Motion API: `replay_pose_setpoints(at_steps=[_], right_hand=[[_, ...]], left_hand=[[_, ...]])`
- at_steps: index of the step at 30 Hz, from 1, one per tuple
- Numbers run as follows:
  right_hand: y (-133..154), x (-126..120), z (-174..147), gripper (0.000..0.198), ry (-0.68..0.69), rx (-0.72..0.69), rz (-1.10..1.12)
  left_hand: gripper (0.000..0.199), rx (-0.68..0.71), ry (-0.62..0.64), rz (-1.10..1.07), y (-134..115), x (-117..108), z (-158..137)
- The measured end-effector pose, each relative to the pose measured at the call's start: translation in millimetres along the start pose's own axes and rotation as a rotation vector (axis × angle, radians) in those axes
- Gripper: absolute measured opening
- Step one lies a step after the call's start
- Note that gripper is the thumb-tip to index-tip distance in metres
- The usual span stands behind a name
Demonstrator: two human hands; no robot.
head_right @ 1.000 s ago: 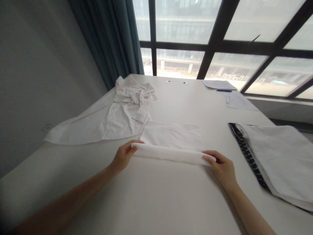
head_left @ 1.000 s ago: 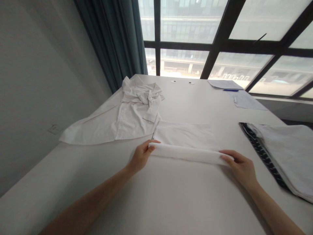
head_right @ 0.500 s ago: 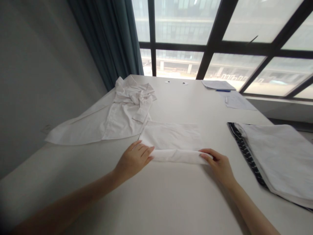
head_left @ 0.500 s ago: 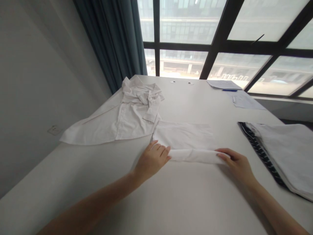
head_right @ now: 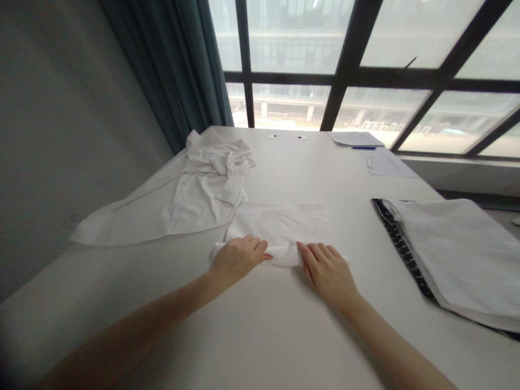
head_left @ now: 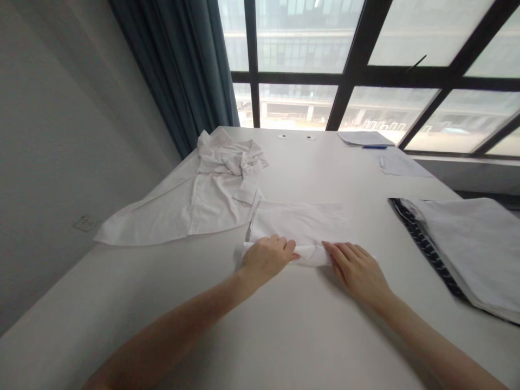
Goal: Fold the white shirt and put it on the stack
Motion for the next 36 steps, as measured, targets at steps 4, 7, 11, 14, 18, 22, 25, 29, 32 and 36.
replay_pose_setpoints(at_steps=[4,7,11,14,18,22,25,29,32,36], right_hand=[[11.9,8.4,18.5,0.036,0.039,-0.016,0.011],[9.5,15.5,22.7,0.036,0.043,-0.011,0.014],[1.6,21.8,18.6,0.040,0.035,-0.014,0.067],[-1.3,23.0,16.0,0.043,0.037,-0.026,0.087],[-2.7,22.2,15.9,0.044,0.028,-0.035,0.094],[-6.0,20.8,15.5,0.046,0.032,-0.028,0.103],[-10.8,19.3,13.3,0.044,0.059,-0.009,0.113],[-17.9,16.2,9.2,0.042,0.080,0.024,0.132],[-21.8,13.5,6.6,0.042,0.067,0.027,0.145],[-27.8,10.3,1.8,0.041,0.049,0.037,0.153]], left_hand=[[0.029,0.015,-0.021,-0.001,2.6,6.4,-4.8],[0.032,0.017,-0.023,-0.005,5.4,10.7,-7.1],[0.033,0.050,-0.026,-0.029,9.1,13.9,-9.3],[0.032,0.070,-0.027,-0.050,11.5,14.6,-10.5],[0.032,0.067,-0.034,-0.070,14.1,15.1,-11.7],[0.031,0.070,-0.049,-0.085,16.1,15.1,-13.2],[0.031,0.069,-0.055,-0.101,18.6,15.2,-14.4],[0.031,0.055,-0.060,-0.126,24.8,14.6,-16.9],[0.031,0.058,-0.069,-0.139,29.9,12.6,-19.5],[0.030,0.073,-0.073,-0.160,33.9,10.0,-22.2]])
Point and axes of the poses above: each hand's wrist, its own z-axis towards the middle knuckle, its own x-axis out of the palm, y = z × x, the point moved 2 cm from there along z, towards the middle knuckle, and after that the axes turned 11 degrees about -y, right-handed, at the moved point
